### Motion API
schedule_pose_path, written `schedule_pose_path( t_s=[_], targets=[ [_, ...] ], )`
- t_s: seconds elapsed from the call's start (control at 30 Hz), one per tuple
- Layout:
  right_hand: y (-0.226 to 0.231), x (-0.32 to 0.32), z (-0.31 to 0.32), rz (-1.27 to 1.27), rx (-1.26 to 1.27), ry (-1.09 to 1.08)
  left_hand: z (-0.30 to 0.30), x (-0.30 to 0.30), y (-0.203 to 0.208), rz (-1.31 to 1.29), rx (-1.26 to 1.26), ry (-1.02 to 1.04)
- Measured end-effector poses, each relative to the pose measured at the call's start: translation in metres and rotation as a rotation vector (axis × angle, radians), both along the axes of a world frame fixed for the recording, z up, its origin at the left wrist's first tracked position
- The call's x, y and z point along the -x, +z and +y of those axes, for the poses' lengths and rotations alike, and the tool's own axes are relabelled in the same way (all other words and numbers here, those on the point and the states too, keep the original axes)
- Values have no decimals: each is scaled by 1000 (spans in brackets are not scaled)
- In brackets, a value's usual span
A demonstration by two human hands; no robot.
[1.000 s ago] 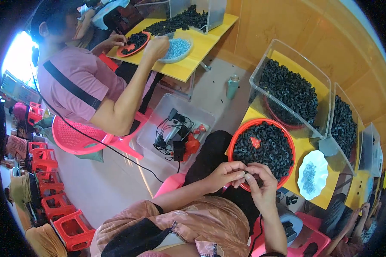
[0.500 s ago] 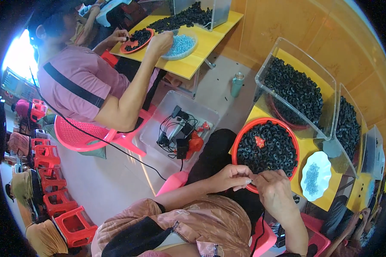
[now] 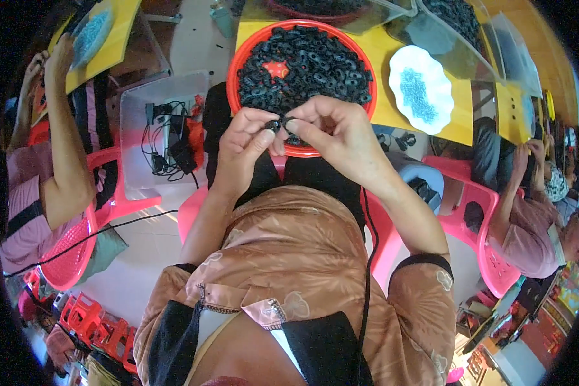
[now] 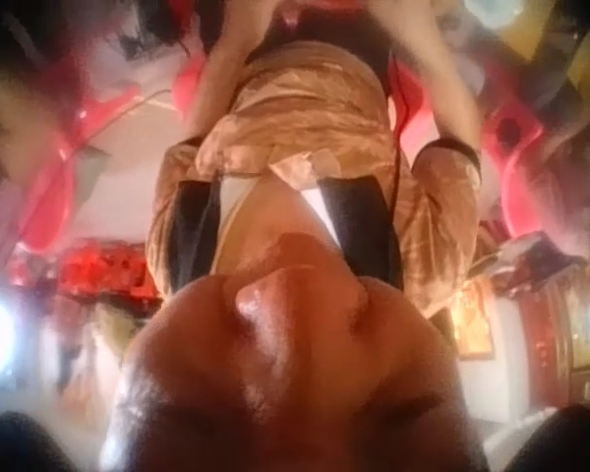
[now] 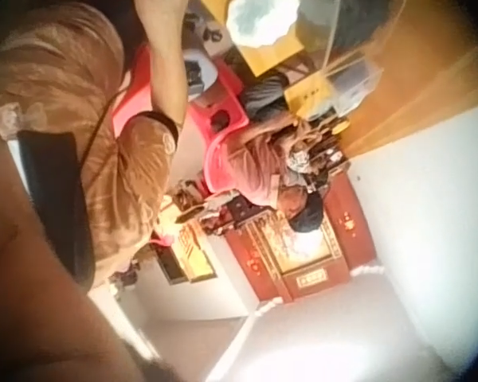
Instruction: The person assembles small black plastic components by hand.
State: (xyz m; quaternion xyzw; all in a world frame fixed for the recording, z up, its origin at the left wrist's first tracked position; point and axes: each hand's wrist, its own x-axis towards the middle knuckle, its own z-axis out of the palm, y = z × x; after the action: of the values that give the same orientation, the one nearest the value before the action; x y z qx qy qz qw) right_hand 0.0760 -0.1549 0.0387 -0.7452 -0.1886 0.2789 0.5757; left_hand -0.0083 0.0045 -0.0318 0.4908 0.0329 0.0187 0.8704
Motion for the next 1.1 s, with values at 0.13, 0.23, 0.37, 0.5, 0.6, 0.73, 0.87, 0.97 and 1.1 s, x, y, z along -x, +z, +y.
schedule_pose_path(
  t_s=[0.13, 0.23, 0.37, 0.5, 0.6, 0.73, 0.87, 0.97, 1.1],
  targets=[
    [-15, 3, -5, 12, 11, 44, -5, 4, -4, -46, -63, 6],
    [-18, 6, -6, -39, 47, 48, -7, 7, -3, -38, -131, 21],
    [-11, 8, -5, 12, 82, 67, -11, 9, -2, -19, -233, 66],
    [-7, 5, -8, 97, 68, 128, -12, 8, -1, -30, -308, 70],
    [-4, 7, -7, 145, 48, 95, -11, 8, -3, -25, -324, 53],
    [-14, 7, -9, 125, 18, 94, -14, 9, -3, -23, -327, 59],
    [-18, 10, -9, 189, -27, 55, -21, 9, -7, -59, -432, 158],
    [-16, 9, -10, 229, -23, 57, -22, 11, -9, -104, -513, 186],
    [-12, 4, -14, 278, 15, 96, -23, 11, -4, -94, -528, 160]
  ],
)
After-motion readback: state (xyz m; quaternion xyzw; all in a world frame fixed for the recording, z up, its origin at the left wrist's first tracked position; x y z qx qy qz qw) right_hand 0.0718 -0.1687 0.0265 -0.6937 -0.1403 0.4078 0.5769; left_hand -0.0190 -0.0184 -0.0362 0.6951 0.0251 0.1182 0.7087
